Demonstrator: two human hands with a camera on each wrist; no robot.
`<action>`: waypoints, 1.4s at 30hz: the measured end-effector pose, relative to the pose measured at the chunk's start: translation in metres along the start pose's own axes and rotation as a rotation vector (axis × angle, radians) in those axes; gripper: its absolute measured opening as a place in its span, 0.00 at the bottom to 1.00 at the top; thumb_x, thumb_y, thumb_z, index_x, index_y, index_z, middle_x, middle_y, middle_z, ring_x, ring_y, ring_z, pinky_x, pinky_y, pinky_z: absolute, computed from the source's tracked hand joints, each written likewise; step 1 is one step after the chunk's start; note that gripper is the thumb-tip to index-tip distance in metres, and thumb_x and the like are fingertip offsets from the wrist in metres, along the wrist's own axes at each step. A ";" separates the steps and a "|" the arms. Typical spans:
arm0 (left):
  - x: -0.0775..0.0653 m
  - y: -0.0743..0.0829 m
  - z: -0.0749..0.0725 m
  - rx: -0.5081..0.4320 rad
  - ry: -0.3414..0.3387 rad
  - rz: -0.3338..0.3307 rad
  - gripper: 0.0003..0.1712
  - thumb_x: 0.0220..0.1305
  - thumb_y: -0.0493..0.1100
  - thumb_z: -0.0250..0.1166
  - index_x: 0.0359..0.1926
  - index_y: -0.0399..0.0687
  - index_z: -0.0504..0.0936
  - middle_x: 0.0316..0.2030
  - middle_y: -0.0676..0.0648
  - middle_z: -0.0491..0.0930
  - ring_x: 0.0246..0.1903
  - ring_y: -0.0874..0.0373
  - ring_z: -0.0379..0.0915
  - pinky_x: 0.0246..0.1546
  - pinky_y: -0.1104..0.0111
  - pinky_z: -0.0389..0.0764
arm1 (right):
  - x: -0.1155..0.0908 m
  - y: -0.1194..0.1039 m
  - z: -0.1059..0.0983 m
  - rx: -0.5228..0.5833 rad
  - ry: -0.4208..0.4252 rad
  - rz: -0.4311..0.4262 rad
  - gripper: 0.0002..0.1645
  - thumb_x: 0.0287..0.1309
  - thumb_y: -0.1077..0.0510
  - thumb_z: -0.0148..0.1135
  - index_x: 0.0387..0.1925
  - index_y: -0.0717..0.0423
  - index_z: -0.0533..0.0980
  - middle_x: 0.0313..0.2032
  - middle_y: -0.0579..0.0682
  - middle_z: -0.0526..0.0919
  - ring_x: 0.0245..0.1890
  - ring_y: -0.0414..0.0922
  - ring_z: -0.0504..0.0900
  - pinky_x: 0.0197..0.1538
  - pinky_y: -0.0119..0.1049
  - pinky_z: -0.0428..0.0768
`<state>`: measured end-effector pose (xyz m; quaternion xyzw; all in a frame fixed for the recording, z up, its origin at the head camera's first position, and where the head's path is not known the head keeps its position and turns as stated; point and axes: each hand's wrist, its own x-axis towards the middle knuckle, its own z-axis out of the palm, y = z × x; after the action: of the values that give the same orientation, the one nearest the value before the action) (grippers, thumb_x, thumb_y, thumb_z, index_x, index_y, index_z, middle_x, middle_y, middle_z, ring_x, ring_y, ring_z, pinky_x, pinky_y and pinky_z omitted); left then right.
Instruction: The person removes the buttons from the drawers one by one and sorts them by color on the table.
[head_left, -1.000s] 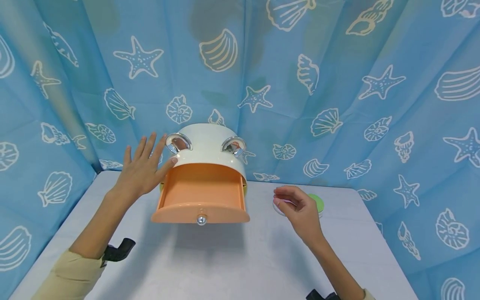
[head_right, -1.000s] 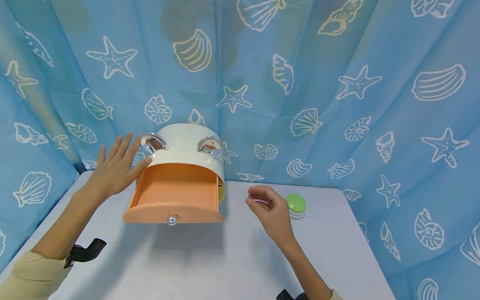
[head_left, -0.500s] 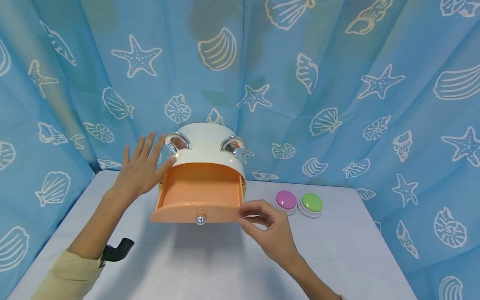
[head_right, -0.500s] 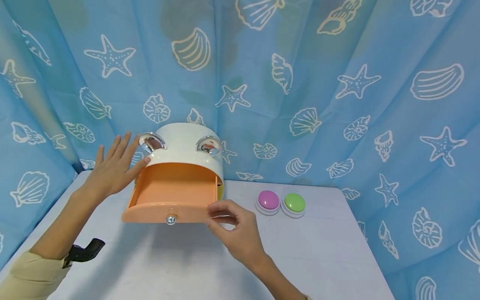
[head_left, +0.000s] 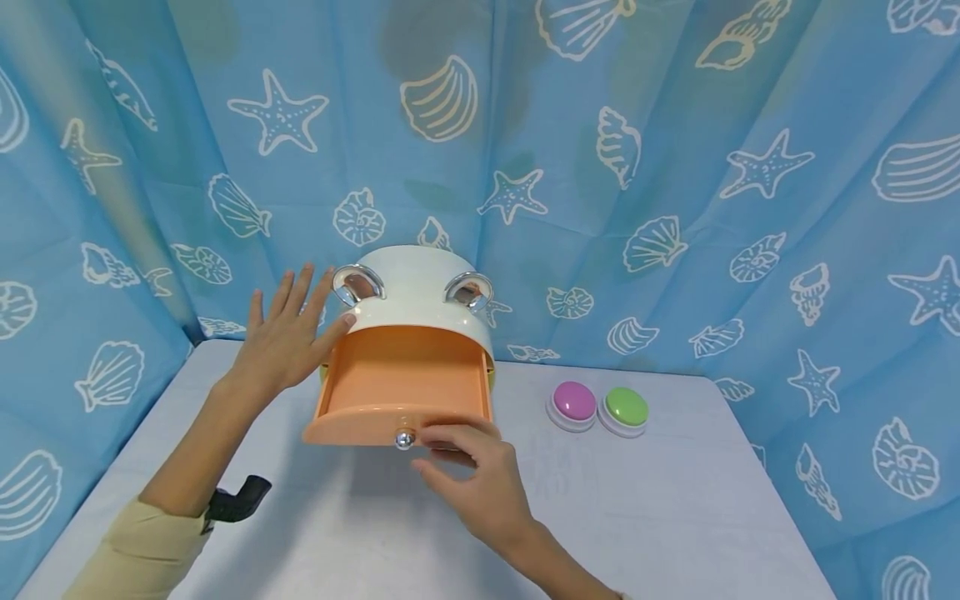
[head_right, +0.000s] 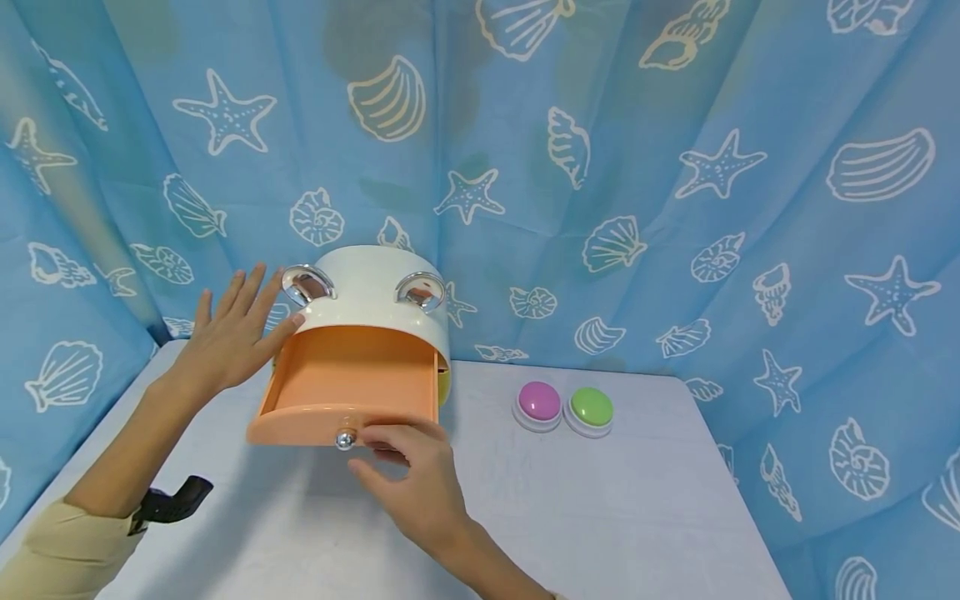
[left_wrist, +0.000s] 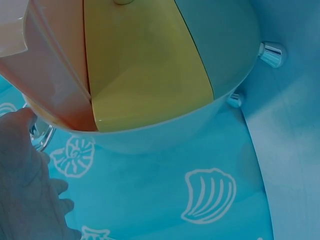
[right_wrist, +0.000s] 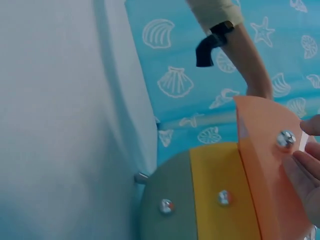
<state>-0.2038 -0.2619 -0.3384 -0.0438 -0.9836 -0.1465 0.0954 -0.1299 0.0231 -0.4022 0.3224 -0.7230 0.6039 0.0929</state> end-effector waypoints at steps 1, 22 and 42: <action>0.000 0.000 0.000 -0.002 0.000 0.000 0.48 0.74 0.69 0.40 0.80 0.47 0.37 0.77 0.34 0.34 0.75 0.33 0.25 0.65 0.35 0.21 | -0.001 0.001 0.003 -0.004 0.009 -0.008 0.15 0.54 0.64 0.75 0.45 0.56 0.85 0.42 0.47 0.86 0.44 0.45 0.85 0.45 0.36 0.84; -0.001 0.000 0.002 -0.008 0.014 0.003 0.48 0.74 0.70 0.40 0.80 0.48 0.39 0.77 0.34 0.35 0.75 0.33 0.26 0.65 0.35 0.22 | 0.002 0.011 0.028 -0.130 0.172 -0.136 0.10 0.51 0.64 0.76 0.37 0.57 0.86 0.36 0.45 0.88 0.35 0.39 0.87 0.39 0.30 0.84; -0.001 0.000 0.002 -0.015 0.020 0.006 0.47 0.74 0.70 0.39 0.80 0.48 0.39 0.78 0.34 0.35 0.75 0.33 0.25 0.64 0.34 0.22 | 0.027 0.020 0.036 -0.118 0.252 -0.168 0.07 0.53 0.64 0.76 0.35 0.59 0.86 0.34 0.48 0.88 0.33 0.40 0.87 0.39 0.31 0.84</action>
<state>-0.2032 -0.2617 -0.3404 -0.0462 -0.9813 -0.1541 0.1055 -0.1535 -0.0190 -0.4138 0.2973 -0.7103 0.5862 0.2519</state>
